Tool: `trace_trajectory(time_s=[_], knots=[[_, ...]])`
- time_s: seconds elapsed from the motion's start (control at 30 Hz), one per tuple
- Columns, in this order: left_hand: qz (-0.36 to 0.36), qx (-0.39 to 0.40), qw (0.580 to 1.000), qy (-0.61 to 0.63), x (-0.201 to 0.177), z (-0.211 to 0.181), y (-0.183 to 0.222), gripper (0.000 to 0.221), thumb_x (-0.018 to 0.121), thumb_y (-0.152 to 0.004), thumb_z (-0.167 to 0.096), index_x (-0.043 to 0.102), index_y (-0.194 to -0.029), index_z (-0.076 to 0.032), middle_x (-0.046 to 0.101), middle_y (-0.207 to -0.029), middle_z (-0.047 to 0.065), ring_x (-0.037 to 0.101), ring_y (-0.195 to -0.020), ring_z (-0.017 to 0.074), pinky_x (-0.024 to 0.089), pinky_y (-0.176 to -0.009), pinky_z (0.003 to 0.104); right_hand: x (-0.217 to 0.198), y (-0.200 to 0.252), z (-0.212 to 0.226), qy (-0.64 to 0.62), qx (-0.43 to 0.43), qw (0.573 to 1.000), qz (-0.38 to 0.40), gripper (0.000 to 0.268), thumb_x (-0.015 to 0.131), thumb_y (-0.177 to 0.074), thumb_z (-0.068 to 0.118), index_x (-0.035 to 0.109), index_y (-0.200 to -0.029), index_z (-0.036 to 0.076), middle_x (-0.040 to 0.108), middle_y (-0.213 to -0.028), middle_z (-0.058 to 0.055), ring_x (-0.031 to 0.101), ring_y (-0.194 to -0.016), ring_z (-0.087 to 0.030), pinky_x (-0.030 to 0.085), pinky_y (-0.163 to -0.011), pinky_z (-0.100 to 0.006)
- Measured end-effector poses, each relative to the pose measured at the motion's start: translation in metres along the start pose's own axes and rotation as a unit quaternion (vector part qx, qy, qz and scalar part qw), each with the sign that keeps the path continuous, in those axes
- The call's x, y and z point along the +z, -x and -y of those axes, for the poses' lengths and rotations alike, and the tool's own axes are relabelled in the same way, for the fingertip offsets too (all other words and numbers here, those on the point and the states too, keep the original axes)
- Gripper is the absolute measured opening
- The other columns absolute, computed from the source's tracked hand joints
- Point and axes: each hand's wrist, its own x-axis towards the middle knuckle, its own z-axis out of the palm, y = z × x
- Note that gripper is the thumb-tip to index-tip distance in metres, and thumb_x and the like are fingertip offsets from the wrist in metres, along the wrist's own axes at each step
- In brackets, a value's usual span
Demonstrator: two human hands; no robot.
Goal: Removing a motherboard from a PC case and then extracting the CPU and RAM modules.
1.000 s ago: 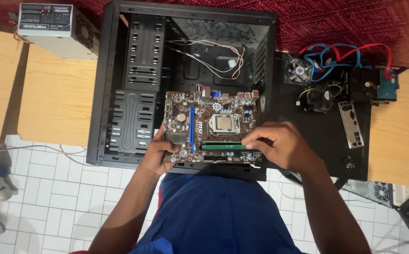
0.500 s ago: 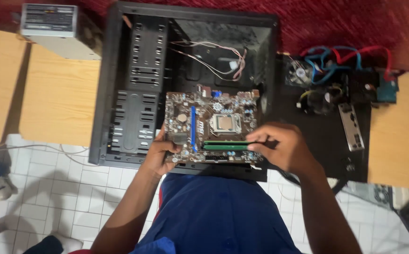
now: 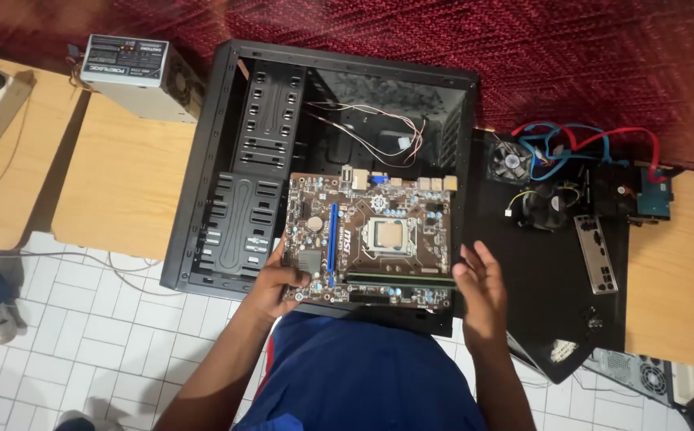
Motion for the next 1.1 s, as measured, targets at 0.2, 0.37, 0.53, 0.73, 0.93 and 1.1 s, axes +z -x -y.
trace_trajectory(time_s=[0.2, 0.37, 0.53, 0.73, 0.93, 1.1], knots=[[0.080, -0.076, 0.993, -0.052, 0.021, -0.020, 0.006, 0.112, 0.046, -0.073, 0.027, 0.010, -0.165, -0.027, 0.038, -0.052, 0.000, 0.042, -0.041, 0.0120, 0.037, -0.027, 0.021, 0.005, 0.030, 0.035, 0.077, 0.058, 0.995, 0.038, 0.075, 0.062, -0.083, 0.039, 0.050, -0.147, 0.001, 0.039, -0.165, -0.011, 0.037, -0.153, -0.025, 0.033, -0.121, -0.042], [-0.001, -0.058, 0.998, -0.021, 0.040, -0.023, 0.002, 0.106, 0.049, -0.068, 0.019, 0.018, -0.164, -0.014, 0.053, -0.044, 0.009, 0.049, -0.027, 0.0152, 0.033, -0.021, 0.023, 0.007, 0.035, 0.054, -0.052, 0.045, 0.993, 0.092, 0.085, 0.065, -0.082, 0.012, 0.033, -0.160, 0.003, 0.058, -0.146, -0.018, 0.057, -0.130, -0.024, 0.042, -0.112, -0.036], [0.104, 0.231, 0.881, -0.399, 0.075, -0.040, -0.019, 0.060, 0.067, -0.088, -0.029, 0.048, -0.139, -0.004, 0.036, -0.150, 0.020, 0.042, -0.083, 0.0131, 0.056, -0.091, 0.033, 0.003, 0.008, 0.045, -0.183, 0.089, 0.967, 0.156, 0.087, 0.060, -0.086, 0.005, 0.020, -0.163, 0.008, 0.047, -0.139, -0.015, 0.060, -0.109, -0.030, 0.058, -0.086, -0.077], [-0.093, 0.133, 0.940, -0.301, 0.091, -0.034, -0.031, 0.079, 0.077, -0.082, -0.017, 0.038, -0.148, 0.003, 0.066, -0.115, 0.022, 0.065, -0.100, 0.0298, 0.056, -0.085, 0.041, -0.021, -0.032, -0.052, -0.275, 0.012, 0.938, 0.210, 0.076, 0.056, -0.094, 0.010, 0.020, -0.161, 0.007, 0.045, -0.145, -0.024, 0.064, -0.110, -0.058, 0.058, -0.076, -0.074], [-0.156, 0.122, 0.884, -0.422, 0.149, -0.041, -0.020, 0.104, 0.088, -0.070, -0.025, 0.031, -0.153, 0.001, 0.055, -0.134, 0.031, 0.053, -0.125, 0.0423, 0.043, -0.105, 0.053, 0.005, -0.026, -0.017, -0.293, -0.013, 0.936, 0.194, 0.074, 0.056, -0.095, 0.011, 0.023, -0.161, 0.008, 0.044, -0.150, -0.016, 0.066, -0.109, -0.054, 0.060, -0.076, -0.071], [-0.169, 0.080, 0.839, -0.511, 0.157, -0.043, -0.020, 0.143, 0.098, -0.048, -0.043, 0.019, -0.158, 0.000, 0.030, -0.155, 0.039, 0.031, -0.143, 0.0558, 0.027, -0.116, 0.064, 0.008, -0.028, -0.009, -0.301, -0.031, 0.929, 0.214, 0.085, 0.063, -0.091, 0.015, 0.016, -0.161, 0.007, 0.037, -0.152, -0.021, 0.063, -0.111, -0.057, 0.064, -0.077, -0.068]])
